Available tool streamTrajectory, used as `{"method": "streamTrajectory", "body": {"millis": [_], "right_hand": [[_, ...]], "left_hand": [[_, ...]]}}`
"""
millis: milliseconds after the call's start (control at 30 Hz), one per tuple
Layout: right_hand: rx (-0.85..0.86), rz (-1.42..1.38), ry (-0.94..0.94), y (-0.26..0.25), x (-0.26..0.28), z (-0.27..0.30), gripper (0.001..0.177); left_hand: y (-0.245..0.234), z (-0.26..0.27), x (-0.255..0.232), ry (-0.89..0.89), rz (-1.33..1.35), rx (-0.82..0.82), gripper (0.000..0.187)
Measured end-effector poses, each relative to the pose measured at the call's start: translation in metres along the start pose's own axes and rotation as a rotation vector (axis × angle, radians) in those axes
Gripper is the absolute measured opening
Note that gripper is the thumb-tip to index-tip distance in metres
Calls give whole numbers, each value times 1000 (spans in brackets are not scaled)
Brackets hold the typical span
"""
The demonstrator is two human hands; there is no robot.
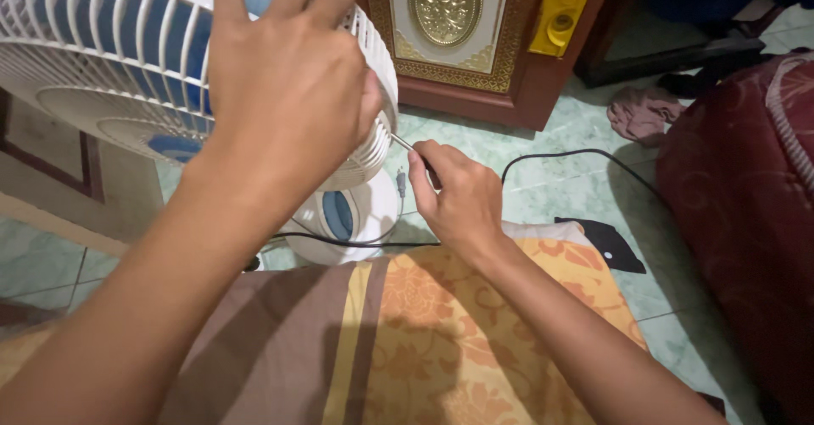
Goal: The person unplugs a standing fan and uses a screwdriver to remove the front grille and the fan blade. The person places the removed parts on the mattress.
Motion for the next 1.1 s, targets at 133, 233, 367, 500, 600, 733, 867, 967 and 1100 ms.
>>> {"method": "streamTrajectory", "body": {"millis": [133, 233, 367, 500, 600, 733, 867, 967, 1100], "right_hand": [[7, 29, -54, 18, -6, 0, 9], [62, 75, -47, 38, -9, -1, 11], [81, 82, -71, 57, -13, -1, 11], [160, 124, -13, 71, -17, 0, 12], [198, 122, 59, 83, -16, 5, 14], [226, 74, 131, 99, -19, 10, 18], [266, 91, 168, 108, -21, 14, 23], [343, 133, 250, 112, -23, 14, 27], [321, 112, 232, 105, -21, 12, 22]], "left_hand": [[2, -3, -3, 5, -31, -12, 25], [7, -7, -5, -10, -38, 5, 24], [14, -12, -9, -70, -28, 48, 21], [20, -17, -15, -100, -55, 70, 21], [23, -22, -16, -115, -83, 96, 21], [27, -27, -16, -139, -109, 116, 20], [28, -28, -18, -148, -54, 167, 19], [27, -30, -17, -162, 29, 196, 15], [13, -30, -13, -135, 123, 48, 10]]}}
Point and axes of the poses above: each hand's wrist, its own z-axis away from the middle knuckle, its own y-axis out of the palm, x = y × z, the point moved 3 cm from there along -z, towards the middle knuckle, and after that the axes turned 14 degrees about z, right-handed, at the moved point
